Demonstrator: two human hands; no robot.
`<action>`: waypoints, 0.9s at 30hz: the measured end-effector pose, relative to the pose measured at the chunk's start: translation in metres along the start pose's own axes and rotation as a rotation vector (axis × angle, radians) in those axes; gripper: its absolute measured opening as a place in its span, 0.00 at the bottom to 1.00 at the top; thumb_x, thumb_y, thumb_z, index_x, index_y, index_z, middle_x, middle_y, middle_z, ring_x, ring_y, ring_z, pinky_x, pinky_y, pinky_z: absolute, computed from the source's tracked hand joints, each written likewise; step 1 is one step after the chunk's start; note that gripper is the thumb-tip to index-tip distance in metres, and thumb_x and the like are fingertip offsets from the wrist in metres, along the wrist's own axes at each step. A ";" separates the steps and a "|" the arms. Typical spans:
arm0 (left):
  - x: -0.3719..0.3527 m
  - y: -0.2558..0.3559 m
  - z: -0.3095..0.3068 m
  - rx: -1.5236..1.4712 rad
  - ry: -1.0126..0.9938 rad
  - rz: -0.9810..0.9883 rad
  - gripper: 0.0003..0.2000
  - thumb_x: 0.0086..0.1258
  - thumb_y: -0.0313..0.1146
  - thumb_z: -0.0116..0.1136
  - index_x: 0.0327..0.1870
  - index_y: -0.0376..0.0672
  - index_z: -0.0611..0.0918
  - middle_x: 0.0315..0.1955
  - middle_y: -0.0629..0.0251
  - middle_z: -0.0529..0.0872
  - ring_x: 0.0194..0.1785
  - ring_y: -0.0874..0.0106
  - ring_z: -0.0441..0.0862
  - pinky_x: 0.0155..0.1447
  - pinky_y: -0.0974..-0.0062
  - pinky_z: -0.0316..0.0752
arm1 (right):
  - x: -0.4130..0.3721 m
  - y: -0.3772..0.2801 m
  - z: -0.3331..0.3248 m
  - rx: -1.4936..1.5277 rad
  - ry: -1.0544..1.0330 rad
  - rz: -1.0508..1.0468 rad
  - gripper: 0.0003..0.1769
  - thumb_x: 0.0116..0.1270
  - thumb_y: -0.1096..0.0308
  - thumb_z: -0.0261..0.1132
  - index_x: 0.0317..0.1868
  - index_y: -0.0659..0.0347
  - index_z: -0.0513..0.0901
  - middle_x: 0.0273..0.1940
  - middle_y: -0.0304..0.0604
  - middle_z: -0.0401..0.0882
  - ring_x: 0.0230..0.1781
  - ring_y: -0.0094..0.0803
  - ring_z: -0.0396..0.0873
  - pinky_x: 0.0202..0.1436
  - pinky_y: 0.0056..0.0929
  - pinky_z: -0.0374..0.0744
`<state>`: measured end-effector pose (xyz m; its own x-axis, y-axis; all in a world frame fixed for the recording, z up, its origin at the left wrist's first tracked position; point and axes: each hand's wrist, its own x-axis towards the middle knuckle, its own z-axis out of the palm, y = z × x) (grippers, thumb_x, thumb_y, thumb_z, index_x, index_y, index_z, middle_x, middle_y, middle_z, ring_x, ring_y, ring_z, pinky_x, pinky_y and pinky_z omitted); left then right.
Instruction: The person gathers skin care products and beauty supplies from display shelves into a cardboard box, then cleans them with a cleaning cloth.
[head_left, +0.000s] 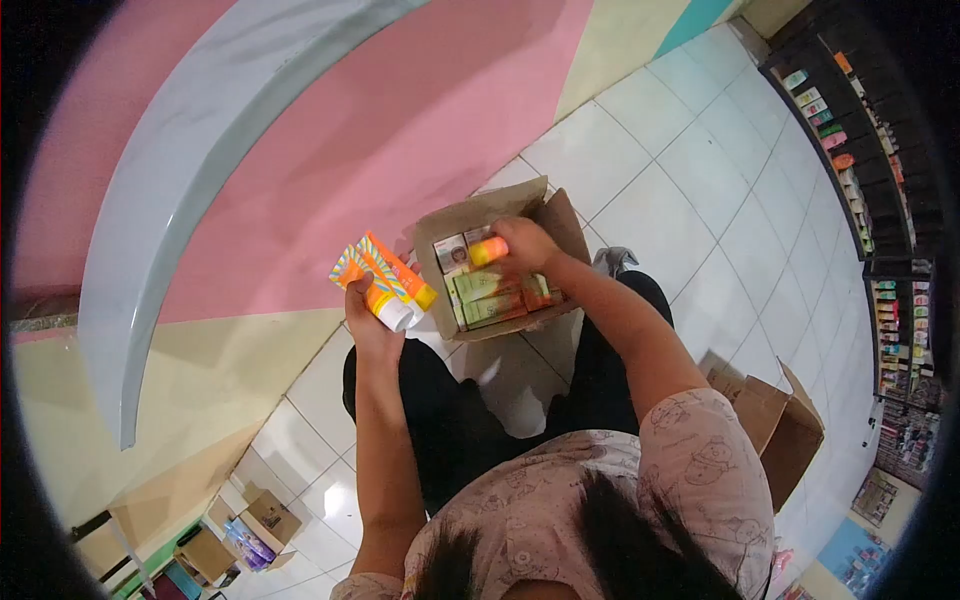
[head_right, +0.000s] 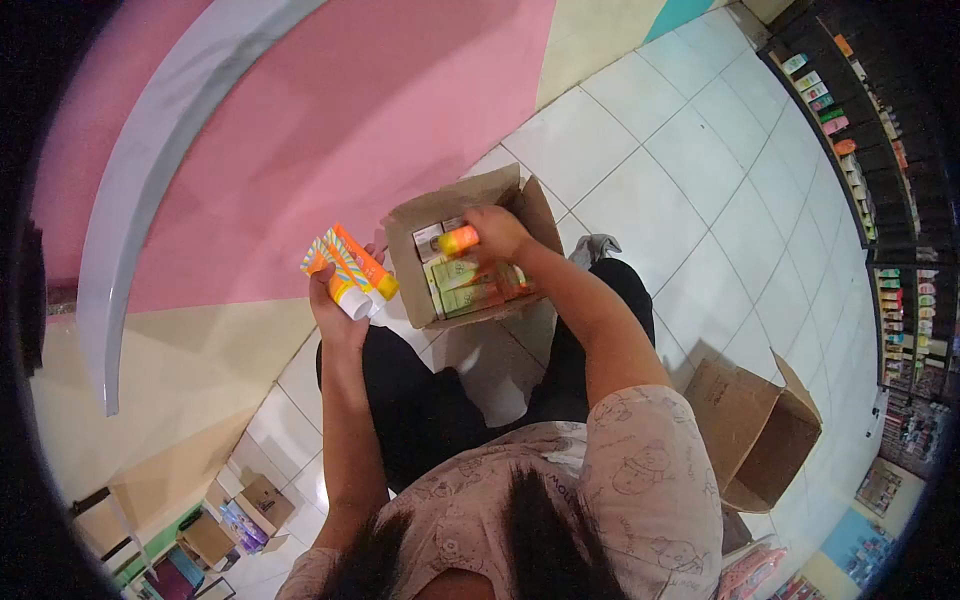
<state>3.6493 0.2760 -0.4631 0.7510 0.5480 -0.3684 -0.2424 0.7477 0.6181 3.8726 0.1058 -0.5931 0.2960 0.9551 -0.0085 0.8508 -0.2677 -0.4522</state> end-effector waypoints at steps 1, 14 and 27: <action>0.000 0.000 0.000 0.007 0.003 0.007 0.28 0.62 0.40 0.50 0.63 0.37 0.66 0.51 0.46 0.78 0.54 0.49 0.77 0.62 0.53 0.71 | -0.003 0.011 0.005 0.024 0.023 0.082 0.23 0.55 0.62 0.62 0.52 0.60 0.75 0.44 0.51 0.76 0.48 0.49 0.77 0.52 0.44 0.75; 0.003 -0.003 0.006 0.029 0.065 -0.006 0.28 0.60 0.40 0.51 0.61 0.37 0.68 0.50 0.47 0.78 0.53 0.53 0.78 0.62 0.54 0.72 | 0.024 0.026 0.049 -0.348 -0.275 0.355 0.13 0.60 0.57 0.64 0.40 0.54 0.85 0.48 0.47 0.81 0.44 0.39 0.83 0.43 0.39 0.80; 0.011 -0.004 -0.001 0.012 0.117 -0.021 0.28 0.60 0.40 0.50 0.62 0.38 0.67 0.48 0.48 0.77 0.53 0.53 0.77 0.62 0.50 0.72 | 0.050 -0.013 0.042 -0.236 -0.213 0.134 0.29 0.54 0.45 0.68 0.47 0.59 0.77 0.34 0.49 0.83 0.36 0.45 0.83 0.39 0.45 0.80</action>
<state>3.6573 0.2796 -0.4702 0.6791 0.5728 -0.4590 -0.2196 0.7552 0.6176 3.8585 0.1627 -0.6253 0.3360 0.9079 -0.2508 0.8948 -0.3908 -0.2158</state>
